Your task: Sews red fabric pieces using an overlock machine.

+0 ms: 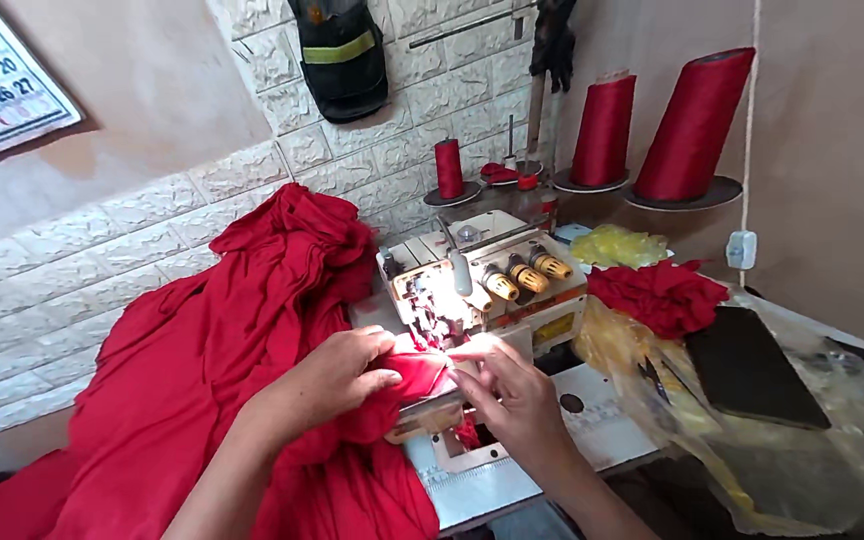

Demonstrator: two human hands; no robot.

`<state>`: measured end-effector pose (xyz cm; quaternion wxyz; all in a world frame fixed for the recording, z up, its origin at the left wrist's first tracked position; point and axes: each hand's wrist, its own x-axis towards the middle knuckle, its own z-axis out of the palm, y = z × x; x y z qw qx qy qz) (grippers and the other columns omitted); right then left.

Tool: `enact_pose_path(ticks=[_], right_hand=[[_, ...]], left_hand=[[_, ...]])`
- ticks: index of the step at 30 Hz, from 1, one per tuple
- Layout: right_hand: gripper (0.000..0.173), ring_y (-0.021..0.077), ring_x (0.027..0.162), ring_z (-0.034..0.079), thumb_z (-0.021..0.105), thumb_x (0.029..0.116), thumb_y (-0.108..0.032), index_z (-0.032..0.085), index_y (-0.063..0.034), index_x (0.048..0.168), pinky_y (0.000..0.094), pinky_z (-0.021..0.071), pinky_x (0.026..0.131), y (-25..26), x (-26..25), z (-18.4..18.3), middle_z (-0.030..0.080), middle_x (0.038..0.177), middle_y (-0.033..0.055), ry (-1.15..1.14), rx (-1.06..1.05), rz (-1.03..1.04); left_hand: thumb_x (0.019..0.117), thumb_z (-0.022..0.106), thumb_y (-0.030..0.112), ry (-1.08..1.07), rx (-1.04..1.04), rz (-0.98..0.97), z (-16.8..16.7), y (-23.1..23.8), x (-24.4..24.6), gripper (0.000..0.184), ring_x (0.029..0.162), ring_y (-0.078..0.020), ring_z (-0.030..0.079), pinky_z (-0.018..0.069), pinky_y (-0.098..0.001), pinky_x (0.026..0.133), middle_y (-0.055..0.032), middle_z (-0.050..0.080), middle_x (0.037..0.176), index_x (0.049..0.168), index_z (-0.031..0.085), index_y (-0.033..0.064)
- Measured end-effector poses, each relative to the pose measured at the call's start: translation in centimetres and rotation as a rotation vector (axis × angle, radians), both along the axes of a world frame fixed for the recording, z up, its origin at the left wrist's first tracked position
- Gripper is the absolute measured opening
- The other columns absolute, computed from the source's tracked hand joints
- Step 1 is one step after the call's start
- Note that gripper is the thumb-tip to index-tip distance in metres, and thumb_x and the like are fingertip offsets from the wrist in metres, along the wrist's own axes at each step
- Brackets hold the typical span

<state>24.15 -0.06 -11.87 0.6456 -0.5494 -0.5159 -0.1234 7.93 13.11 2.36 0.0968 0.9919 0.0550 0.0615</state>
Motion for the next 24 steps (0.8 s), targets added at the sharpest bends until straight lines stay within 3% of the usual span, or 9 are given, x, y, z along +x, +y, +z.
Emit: enact_pose_path(ticks=[3, 6, 8, 11, 13, 16, 18, 20, 24], right_hand=[[0.016, 0.0012, 0.06, 0.05, 0.066, 0.0956, -0.02, 0.077, -0.0089, 0.1, 0.0149, 0.0427, 0.054, 0.4, -0.2, 0.8, 0.068, 0.09, 0.0034, -0.061, 0.028, 0.007], [0.022, 0.0095, 0.061, 0.056, 0.067, 0.0956, -0.025, 0.077, -0.009, 0.107, 0.0253, 0.0479, 0.054, 0.9, -0.4, 1.5, 0.07, 0.092, 0.0062, -0.119, -0.032, 0.007], [0.031, 0.0141, 0.061, 0.059, 0.067, 0.0941, -0.03, 0.075, -0.0074, 0.115, 0.032, 0.0506, 0.055, 1.1, -0.4, 1.9, 0.07, 0.089, 0.0069, -0.126, -0.106, 0.005], [0.032, 0.0136, 0.059, 0.057, 0.066, 0.095, -0.032, 0.075, -0.0086, 0.116, 0.0327, 0.0492, 0.054, 1.3, 0.0, 2.1, 0.068, 0.082, 0.0043, -0.122, -0.157, 0.017], [0.027, 0.0131, 0.06, 0.058, 0.067, 0.0949, -0.026, 0.075, -0.008, 0.112, 0.0324, 0.0504, 0.056, 1.4, 0.3, 2.2, 0.07, 0.086, 0.005, -0.125, -0.178, 0.052], [0.017, 0.0149, 0.065, 0.057, 0.068, 0.0925, -0.02, 0.075, -0.0052, 0.097, 0.0341, 0.0501, 0.06, 1.6, 0.7, 2.2, 0.066, 0.085, 0.0074, -0.123, -0.223, 0.104], [0.017, 0.0083, 0.064, 0.053, 0.068, 0.0925, -0.02, 0.075, -0.0058, 0.098, 0.0276, 0.0472, 0.06, 1.2, 1.0, 2.5, 0.065, 0.084, 0.0033, -0.06, -0.255, 0.241], [0.016, -0.0035, 0.056, 0.052, 0.068, 0.0953, -0.02, 0.074, -0.005, 0.101, 0.0145, 0.0469, 0.053, 0.3, 1.4, 3.0, 0.063, 0.076, -0.0052, 0.08, -0.267, 0.548], [0.012, -0.0051, 0.053, 0.055, 0.067, 0.0977, -0.016, 0.072, -0.0049, 0.099, 0.0127, 0.0478, 0.05, -1.0, 1.6, 1.5, 0.065, 0.071, -0.0089, 0.232, -0.265, 0.864]], left_hand=[[0.0976, 0.064, 0.016, 0.041, -0.028, 0.061, 0.8, -1.1, -0.1, 0.022, 0.093, -0.0199, 0.063, 0.0489, -0.0335, 0.087, -0.0155, 0.067, 0.1, 0.106, 0.068, -0.0045], [0.0962, 0.068, 0.023, -0.009, -0.056, 0.034, 0.4, -0.5, -0.2, 0.026, 0.086, -0.015, 0.061, 0.0492, -0.0298, 0.08, -0.0109, 0.065, 0.093, 0.1, 0.068, -0.0018], [0.101, 0.061, 0.028, -0.025, -0.058, 0.038, 0.8, -0.9, -0.2, 0.032, 0.084, -0.0165, 0.061, 0.0482, -0.0308, 0.079, -0.013, 0.065, 0.091, 0.098, 0.067, -0.0036], [0.1068, 0.05, 0.026, -0.025, -0.045, 0.087, 1.2, -1.4, -0.2, 0.038, 0.085, -0.0186, 0.061, 0.0474, -0.0314, 0.082, -0.0156, 0.065, 0.092, 0.096, 0.068, -0.0059], [0.1062, 0.051, 0.026, -0.076, -0.022, 0.064, 0.7, -1.1, -0.2, 0.037, 0.081, -0.0147, 0.059, 0.0466, -0.028, 0.078, -0.0114, 0.063, 0.086, 0.091, 0.068, -0.0028], [0.1062, 0.051, 0.028, -0.08, -0.056, 0.05, 1.0, -2.0, -0.1, 0.037, 0.082, -0.0145, 0.059, 0.0461, -0.0281, 0.079, -0.0124, 0.065, 0.089, 0.097, 0.069, -0.0031], [0.1063, 0.051, 0.026, -0.091, -0.082, 0.003, 1.2, -2.7, 0.1, 0.036, 0.087, -0.0145, 0.063, 0.0479, -0.0275, 0.083, -0.0139, 0.068, 0.095, 0.101, 0.07, -0.0038], [0.1054, 0.054, 0.022, -0.101, -0.093, -0.091, 0.8, -2.9, 0.5, 0.032, 0.091, -0.0169, 0.064, 0.0492, -0.0295, 0.087, -0.0152, 0.07, 0.096, 0.101, 0.071, -0.0046], [0.1014, 0.054, 0.024, -0.048, -0.03, -0.234, -0.8, -1.9, 1.6, 0.029, 0.084, -0.0204, 0.061, 0.0474, -0.0352, 0.077, -0.0105, 0.065, 0.085, 0.091, 0.07, 0.0018]])
